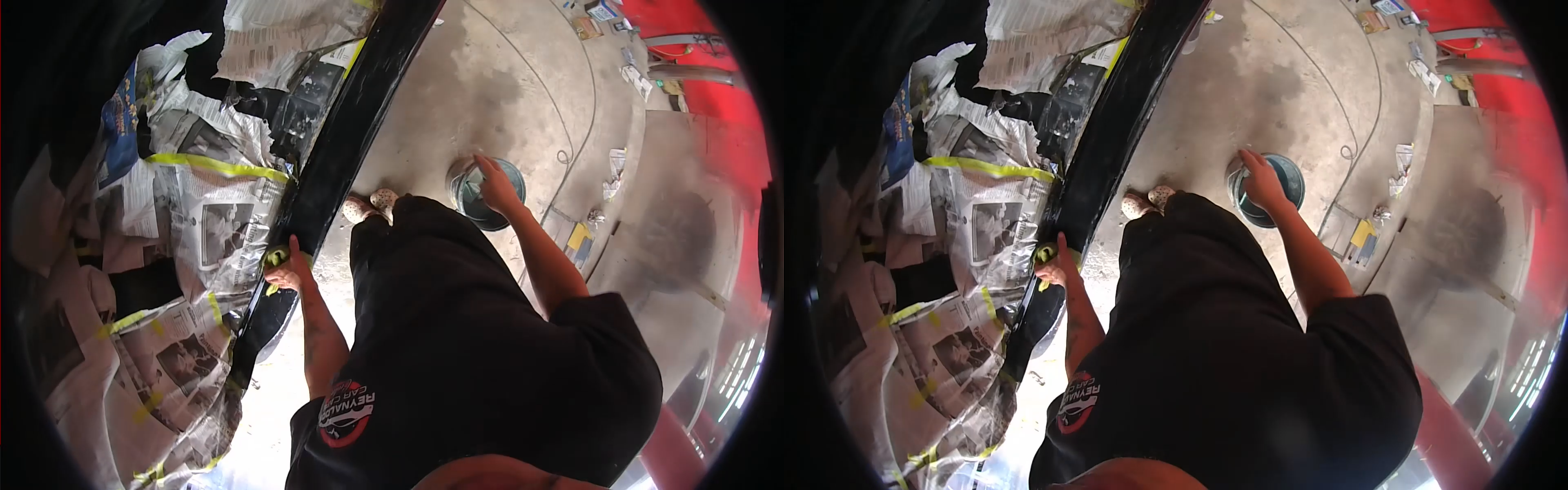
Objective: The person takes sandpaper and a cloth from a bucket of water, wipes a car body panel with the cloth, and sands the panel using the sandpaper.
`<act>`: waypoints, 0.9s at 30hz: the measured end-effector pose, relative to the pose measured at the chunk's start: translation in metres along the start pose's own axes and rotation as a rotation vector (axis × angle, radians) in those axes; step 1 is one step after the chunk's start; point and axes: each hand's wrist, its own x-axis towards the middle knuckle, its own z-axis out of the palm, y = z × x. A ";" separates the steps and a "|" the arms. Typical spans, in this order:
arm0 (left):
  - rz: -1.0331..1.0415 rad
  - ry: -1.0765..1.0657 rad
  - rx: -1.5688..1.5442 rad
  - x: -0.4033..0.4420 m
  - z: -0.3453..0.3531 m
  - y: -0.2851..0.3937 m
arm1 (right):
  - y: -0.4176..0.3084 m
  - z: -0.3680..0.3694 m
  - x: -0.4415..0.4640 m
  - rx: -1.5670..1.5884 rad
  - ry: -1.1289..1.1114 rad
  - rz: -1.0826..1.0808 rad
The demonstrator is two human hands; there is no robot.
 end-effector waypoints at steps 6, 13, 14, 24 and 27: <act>0.427 0.095 0.221 -0.031 0.009 0.027 | 0.031 -0.018 -0.006 0.499 -0.107 0.481; 0.781 -0.406 -0.263 -0.041 -0.039 0.210 | -0.016 -0.005 0.131 -0.064 -0.094 -0.256; 0.797 -0.468 -0.234 -0.049 -0.044 0.243 | -0.045 -0.023 0.149 -0.193 -0.174 -0.245; 0.868 -0.424 -0.288 -0.093 -0.076 0.461 | -0.103 0.096 0.204 -0.390 0.148 -0.829; 0.929 -0.381 -0.299 -0.093 -0.075 0.458 | -0.097 0.089 0.198 -0.316 0.052 -0.947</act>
